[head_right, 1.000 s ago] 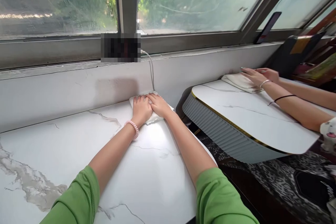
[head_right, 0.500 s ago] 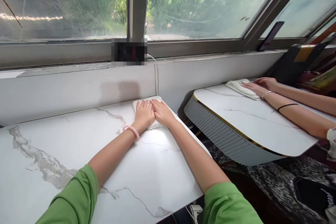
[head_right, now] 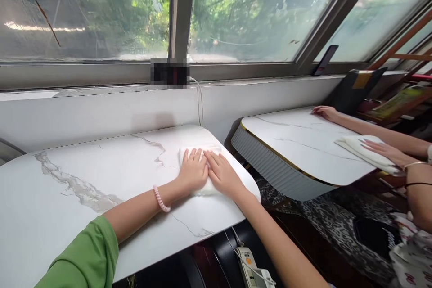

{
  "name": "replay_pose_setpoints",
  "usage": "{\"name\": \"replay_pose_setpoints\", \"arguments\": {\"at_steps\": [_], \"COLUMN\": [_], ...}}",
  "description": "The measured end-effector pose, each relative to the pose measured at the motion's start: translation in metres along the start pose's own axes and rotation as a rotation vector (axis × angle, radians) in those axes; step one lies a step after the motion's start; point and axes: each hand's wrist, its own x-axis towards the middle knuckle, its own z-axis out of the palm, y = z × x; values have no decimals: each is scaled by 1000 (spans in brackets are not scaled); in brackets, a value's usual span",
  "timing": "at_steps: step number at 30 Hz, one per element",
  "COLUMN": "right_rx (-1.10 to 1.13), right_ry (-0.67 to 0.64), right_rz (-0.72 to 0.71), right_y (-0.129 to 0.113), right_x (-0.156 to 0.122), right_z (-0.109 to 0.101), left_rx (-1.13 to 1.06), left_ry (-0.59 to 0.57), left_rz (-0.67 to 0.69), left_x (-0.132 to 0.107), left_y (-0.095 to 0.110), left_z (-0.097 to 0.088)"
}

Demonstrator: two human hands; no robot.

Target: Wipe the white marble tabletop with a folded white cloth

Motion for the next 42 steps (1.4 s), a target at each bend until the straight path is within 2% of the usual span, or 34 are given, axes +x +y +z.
{"name": "replay_pose_setpoints", "arguments": {"at_steps": [4, 8, 11, 17, 20, 24, 30, 36, 39, 42], "right_rx": [-24, -49, -20, 142, 143, 146, 143, 149, 177, 192], "right_ry": [89, 117, 85, -100, -86, -61, -58, -58, -40, -26], "right_rz": [66, 134, 126, 34, -17, -50, -44, -98, -143, -153], "right_y": [-27, -49, -58, -58, -53, -47, -44, -51, -60, -68], "right_x": [-47, -72, -77, -63, -46, -12, 63, 139, 166, 182], "right_z": [-8, -9, -13, -27, -21, -2, 30, 57, 64, 69], "left_rx": [-2, -14, -12, 2, 2, -6, -19, 14, 63, 110], "left_ry": [-28, -63, -97, -99, -111, -106, -55, -41, -10, 13], "left_rz": [149, 232, 252, 233, 195, 104, -18, -170, -253, -309], "left_x": [-31, -49, -58, -72, -68, -48, -11, 10, 13, 12], "left_y": [17, 23, 21, 10, 1, -19, -76, -136, -156, -168], "left_z": [-13, -22, -27, -33, -34, -33, -25, -23, -24, -24]}}
